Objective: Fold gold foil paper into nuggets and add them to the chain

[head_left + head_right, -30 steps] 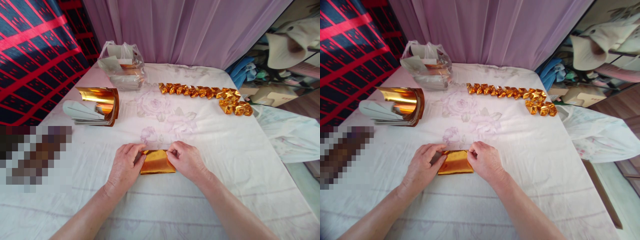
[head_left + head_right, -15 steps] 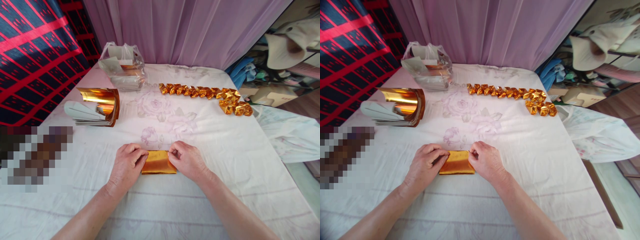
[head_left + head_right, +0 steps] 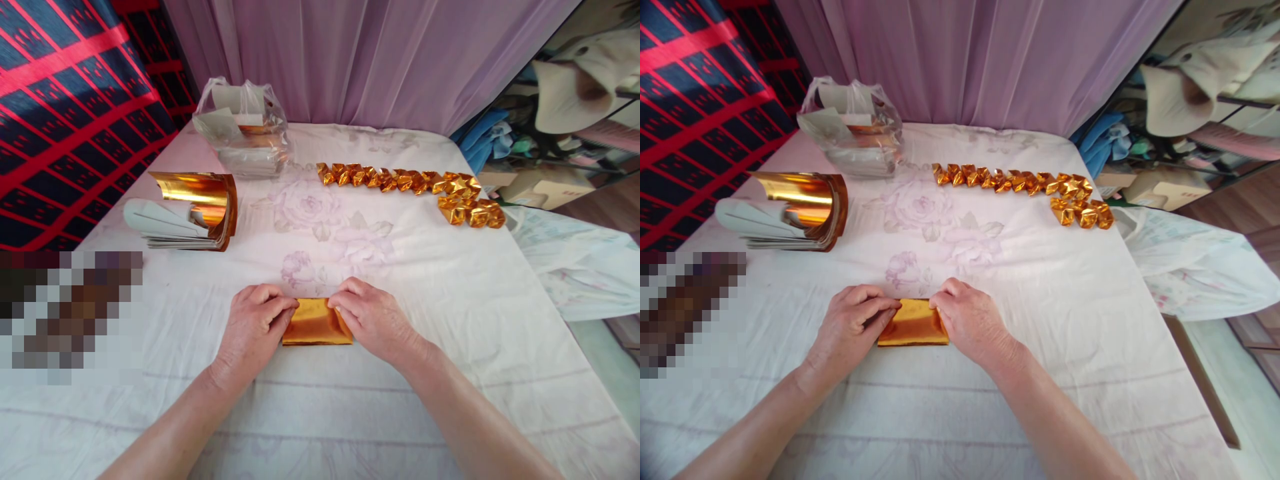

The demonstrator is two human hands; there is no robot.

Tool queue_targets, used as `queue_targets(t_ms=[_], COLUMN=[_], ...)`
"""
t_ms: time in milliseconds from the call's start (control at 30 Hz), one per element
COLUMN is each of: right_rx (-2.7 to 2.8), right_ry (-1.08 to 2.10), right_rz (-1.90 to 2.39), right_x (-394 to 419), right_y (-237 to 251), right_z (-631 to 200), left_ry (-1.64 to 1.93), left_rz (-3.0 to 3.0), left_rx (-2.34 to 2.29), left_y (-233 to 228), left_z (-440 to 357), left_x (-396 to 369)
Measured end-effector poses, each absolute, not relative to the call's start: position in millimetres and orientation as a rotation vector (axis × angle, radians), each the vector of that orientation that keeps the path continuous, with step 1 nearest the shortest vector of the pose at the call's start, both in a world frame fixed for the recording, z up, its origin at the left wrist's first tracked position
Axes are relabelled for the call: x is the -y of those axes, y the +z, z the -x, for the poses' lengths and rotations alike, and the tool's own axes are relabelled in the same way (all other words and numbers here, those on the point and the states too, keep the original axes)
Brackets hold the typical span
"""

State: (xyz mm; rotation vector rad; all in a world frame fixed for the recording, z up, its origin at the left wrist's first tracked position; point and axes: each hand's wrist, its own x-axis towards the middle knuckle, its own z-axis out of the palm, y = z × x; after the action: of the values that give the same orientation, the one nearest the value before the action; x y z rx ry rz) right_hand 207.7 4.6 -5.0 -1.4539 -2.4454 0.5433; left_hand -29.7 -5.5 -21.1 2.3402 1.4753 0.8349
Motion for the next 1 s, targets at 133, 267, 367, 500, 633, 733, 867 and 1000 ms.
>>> queue_targets(t_ms=[133, 267, 367, 500, 633, 733, 867, 1000], right_rx=[2.447, 2.405, 2.427, 2.481, 2.508, 2.517, 2.540, 2.546], right_ry=[0.617, 0.695, 0.727, 0.751, 0.790, 0.824, 0.847, 0.866], right_rz=[1.331, 1.275, 1.303, 1.351, 1.382, 1.388, 1.366, 1.359], right_x=[-8.4, -10.2, -9.8, -10.1, -11.1, -11.0, -9.9, -9.8], right_y=[-6.0, -4.4, -0.7, 4.3, 8.0, 10.2, 11.9, 12.4], right_z=[-211.8, -214.7, -214.5, -213.6, -213.1, -213.3, -214.0, -215.2], left_ry=[0.824, 0.785, 0.781, 0.799, 0.786, 0.766, 0.762, 0.757], left_rz=[-2.340, -2.336, -2.341, -2.351, -2.350, -2.347, -2.347, -2.344], left_rx=[-1.471, -1.491, -1.477, -1.455, -1.440, -1.445, -1.446, -1.450], left_y=[-21.1, -21.6, -22.0, -22.1, -21.7, -21.6, -22.1, -22.7], left_z=[30.3, 31.5, 32.7, 34.2, 35.2, 35.6, 35.8, 35.9], left_x=[4.8, 4.7, 4.4, 4.1, 4.1, 4.0, 3.7, 3.6])
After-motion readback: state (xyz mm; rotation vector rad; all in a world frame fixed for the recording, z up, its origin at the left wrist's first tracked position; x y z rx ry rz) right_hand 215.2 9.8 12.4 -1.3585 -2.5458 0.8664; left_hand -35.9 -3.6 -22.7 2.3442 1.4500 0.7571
